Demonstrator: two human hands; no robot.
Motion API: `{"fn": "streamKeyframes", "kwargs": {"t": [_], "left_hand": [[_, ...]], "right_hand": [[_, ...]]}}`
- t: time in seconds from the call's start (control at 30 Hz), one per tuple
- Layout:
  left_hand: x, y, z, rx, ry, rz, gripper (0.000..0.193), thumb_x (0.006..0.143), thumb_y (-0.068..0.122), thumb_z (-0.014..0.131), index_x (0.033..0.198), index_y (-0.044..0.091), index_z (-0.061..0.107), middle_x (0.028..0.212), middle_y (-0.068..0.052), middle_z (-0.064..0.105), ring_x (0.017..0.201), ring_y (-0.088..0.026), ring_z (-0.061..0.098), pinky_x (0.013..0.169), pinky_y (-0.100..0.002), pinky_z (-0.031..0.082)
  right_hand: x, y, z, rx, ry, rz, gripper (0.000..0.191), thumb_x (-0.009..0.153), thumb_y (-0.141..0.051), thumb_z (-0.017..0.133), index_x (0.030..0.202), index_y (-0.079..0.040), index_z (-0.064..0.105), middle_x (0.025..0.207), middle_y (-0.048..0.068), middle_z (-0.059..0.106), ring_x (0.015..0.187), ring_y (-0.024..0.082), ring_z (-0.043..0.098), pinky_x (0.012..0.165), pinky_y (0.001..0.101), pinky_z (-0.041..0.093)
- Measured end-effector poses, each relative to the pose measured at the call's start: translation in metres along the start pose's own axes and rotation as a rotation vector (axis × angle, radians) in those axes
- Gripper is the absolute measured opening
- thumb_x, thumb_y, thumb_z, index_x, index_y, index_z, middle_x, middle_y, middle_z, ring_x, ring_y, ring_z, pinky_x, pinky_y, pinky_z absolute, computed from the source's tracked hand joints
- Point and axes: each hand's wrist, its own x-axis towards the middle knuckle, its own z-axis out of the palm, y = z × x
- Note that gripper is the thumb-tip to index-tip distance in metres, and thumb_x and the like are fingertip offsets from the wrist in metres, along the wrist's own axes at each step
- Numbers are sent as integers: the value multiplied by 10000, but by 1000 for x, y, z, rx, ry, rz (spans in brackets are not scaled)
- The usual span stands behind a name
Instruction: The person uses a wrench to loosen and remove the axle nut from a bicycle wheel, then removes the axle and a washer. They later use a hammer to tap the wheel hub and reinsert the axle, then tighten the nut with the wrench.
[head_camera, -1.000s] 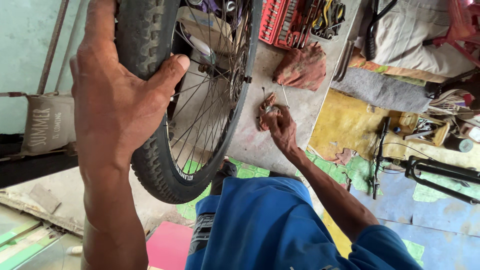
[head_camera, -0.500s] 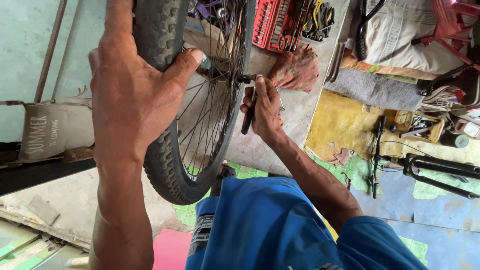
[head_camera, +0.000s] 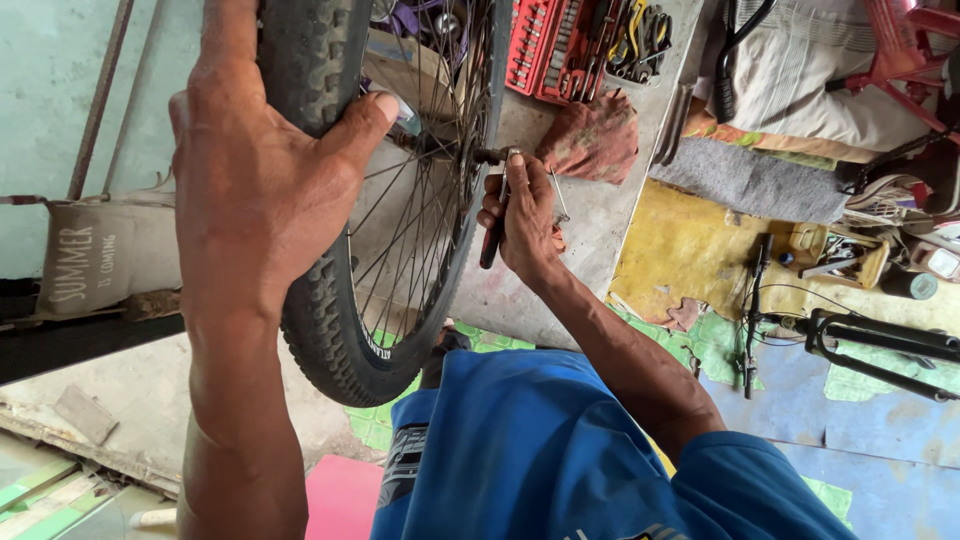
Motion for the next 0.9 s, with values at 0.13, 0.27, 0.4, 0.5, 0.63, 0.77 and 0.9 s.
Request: {"fn": "streamKeyframes", "kwargs": {"t": [0.13,0.27,0.4,0.5,0.63,0.77,0.9], "left_hand": [[1,0,1,47,29,97,532,904,134,869,1271,38,496,1003,-157,744,903,-428,710,852,-550,510],[-2,2,1,50,27,40,509,893,157,861,1249,50,513,1004,-143,741,916,-430,705,861,-560,506],[-1,2,1,70,28,49,512,866,104,843,1255,24,520,1020,-161,738,917,-448,692,845,-578,497],[0,2,1,19,5,-25,487,884,179,845,1235,72,525,981,-130,734,905,-404,709,874,-569,505],[-2,3,0,69,28,68,514,888,129,865,1255,25,522,1015,-165,740,909,-441,697,840,-586,496],[-1,4,0,4,6,0,512,897,170,841,1270,63,508,1046,-134,734,961,-426,703,902,-570,511],[-2,6,2,136,8,-23,587,887,185,880,1315,52,501,1120,-166,720,993,-508,615,883,-625,464]], "right_hand": [[0,0,1,1,0,0,278,1051,-374,587,1119,-127,479,816,52,549,581,89,447,494,267,393],[-1,-1,1,10,2,11,283,1048,-375,598,1113,-136,462,816,57,554,580,93,450,491,270,396],[-4,-1,2,-16,-23,-16,321,1050,-388,608,1158,-120,468,817,57,547,587,91,454,495,266,399],[-7,-3,5,-48,-19,-28,356,1042,-396,606,1210,-112,470,818,60,548,583,85,451,492,264,402],[-3,-11,5,-132,17,8,380,1037,-370,602,1247,-80,477,836,83,574,587,96,471,486,275,437],[12,-24,3,-10,54,177,353,1031,-329,596,1229,-51,509,826,104,590,579,117,494,479,282,473],[17,-25,5,3,102,212,313,1037,-327,586,1177,-60,504,814,109,583,572,140,499,486,312,503]]}}
